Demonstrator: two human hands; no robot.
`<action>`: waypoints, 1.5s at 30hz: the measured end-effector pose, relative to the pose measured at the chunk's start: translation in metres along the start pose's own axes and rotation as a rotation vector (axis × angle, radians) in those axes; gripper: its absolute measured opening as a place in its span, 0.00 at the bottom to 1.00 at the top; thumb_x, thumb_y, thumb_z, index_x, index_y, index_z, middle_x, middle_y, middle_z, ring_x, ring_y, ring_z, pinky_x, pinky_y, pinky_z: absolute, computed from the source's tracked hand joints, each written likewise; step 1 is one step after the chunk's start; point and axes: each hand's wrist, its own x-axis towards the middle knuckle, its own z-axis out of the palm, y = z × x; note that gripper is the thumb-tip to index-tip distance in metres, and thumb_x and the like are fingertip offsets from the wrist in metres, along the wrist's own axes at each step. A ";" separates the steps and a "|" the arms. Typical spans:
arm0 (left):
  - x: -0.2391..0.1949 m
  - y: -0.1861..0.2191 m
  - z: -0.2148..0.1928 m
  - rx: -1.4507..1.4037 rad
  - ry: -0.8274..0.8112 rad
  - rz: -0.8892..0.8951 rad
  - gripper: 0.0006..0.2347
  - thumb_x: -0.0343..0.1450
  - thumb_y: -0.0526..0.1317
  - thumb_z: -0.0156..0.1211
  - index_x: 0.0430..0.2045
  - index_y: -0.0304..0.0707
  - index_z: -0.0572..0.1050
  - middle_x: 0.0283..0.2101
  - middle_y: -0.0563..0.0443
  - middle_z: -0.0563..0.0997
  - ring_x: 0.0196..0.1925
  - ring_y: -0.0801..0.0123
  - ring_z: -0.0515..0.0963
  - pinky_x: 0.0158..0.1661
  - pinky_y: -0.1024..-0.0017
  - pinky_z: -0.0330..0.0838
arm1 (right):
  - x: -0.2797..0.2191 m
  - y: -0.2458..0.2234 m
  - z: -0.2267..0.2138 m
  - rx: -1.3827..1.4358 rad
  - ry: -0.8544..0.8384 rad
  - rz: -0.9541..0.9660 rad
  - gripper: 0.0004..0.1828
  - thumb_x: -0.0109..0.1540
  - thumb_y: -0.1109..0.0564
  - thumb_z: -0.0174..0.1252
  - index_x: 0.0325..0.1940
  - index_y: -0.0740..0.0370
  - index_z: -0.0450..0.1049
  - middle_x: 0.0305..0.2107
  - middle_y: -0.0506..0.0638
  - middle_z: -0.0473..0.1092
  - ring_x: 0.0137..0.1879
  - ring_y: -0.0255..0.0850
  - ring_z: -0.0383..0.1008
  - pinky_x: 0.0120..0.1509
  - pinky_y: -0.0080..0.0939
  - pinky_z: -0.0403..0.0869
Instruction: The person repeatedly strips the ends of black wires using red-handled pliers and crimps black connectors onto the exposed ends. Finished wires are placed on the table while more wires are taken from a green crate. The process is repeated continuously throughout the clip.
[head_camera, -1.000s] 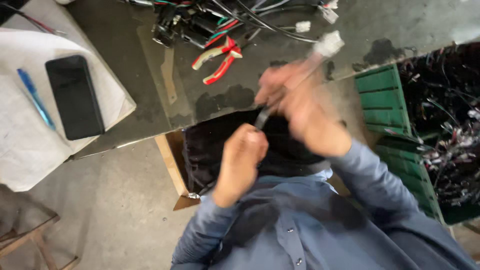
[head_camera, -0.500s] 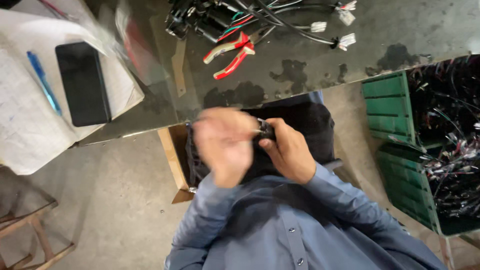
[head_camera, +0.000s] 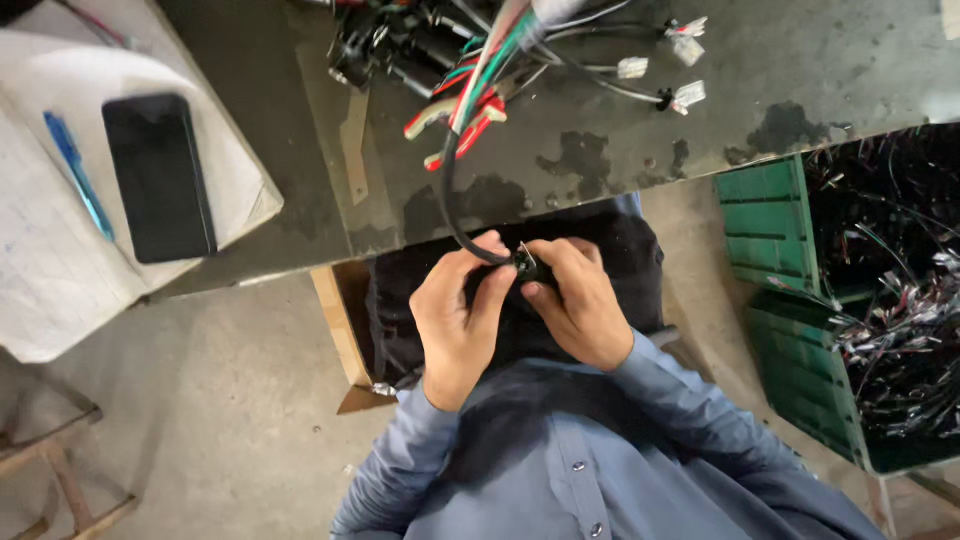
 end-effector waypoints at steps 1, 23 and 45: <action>0.000 -0.007 -0.004 -0.053 -0.014 -0.066 0.10 0.72 0.29 0.67 0.46 0.26 0.77 0.46 0.43 0.84 0.47 0.65 0.85 0.51 0.73 0.78 | 0.003 -0.001 -0.001 -0.067 -0.005 -0.029 0.22 0.61 0.57 0.62 0.58 0.63 0.71 0.38 0.57 0.71 0.50 0.56 0.68 0.60 0.50 0.67; 0.022 0.029 -0.018 0.003 -0.336 -0.205 0.08 0.72 0.31 0.67 0.44 0.38 0.82 0.35 0.53 0.76 0.34 0.75 0.76 0.36 0.77 0.71 | 0.022 -0.016 -0.025 0.114 -0.067 -0.084 0.13 0.57 0.55 0.57 0.39 0.67 0.69 0.30 0.60 0.67 0.35 0.58 0.70 0.39 0.48 0.68; 0.103 -0.006 0.001 0.800 -0.125 0.329 0.16 0.68 0.40 0.72 0.48 0.41 0.76 0.46 0.48 0.77 0.49 0.52 0.75 0.51 0.57 0.72 | 0.026 0.016 -0.044 0.248 0.031 0.156 0.17 0.67 0.61 0.58 0.60 0.67 0.67 0.39 0.51 0.69 0.44 0.35 0.67 0.51 0.37 0.69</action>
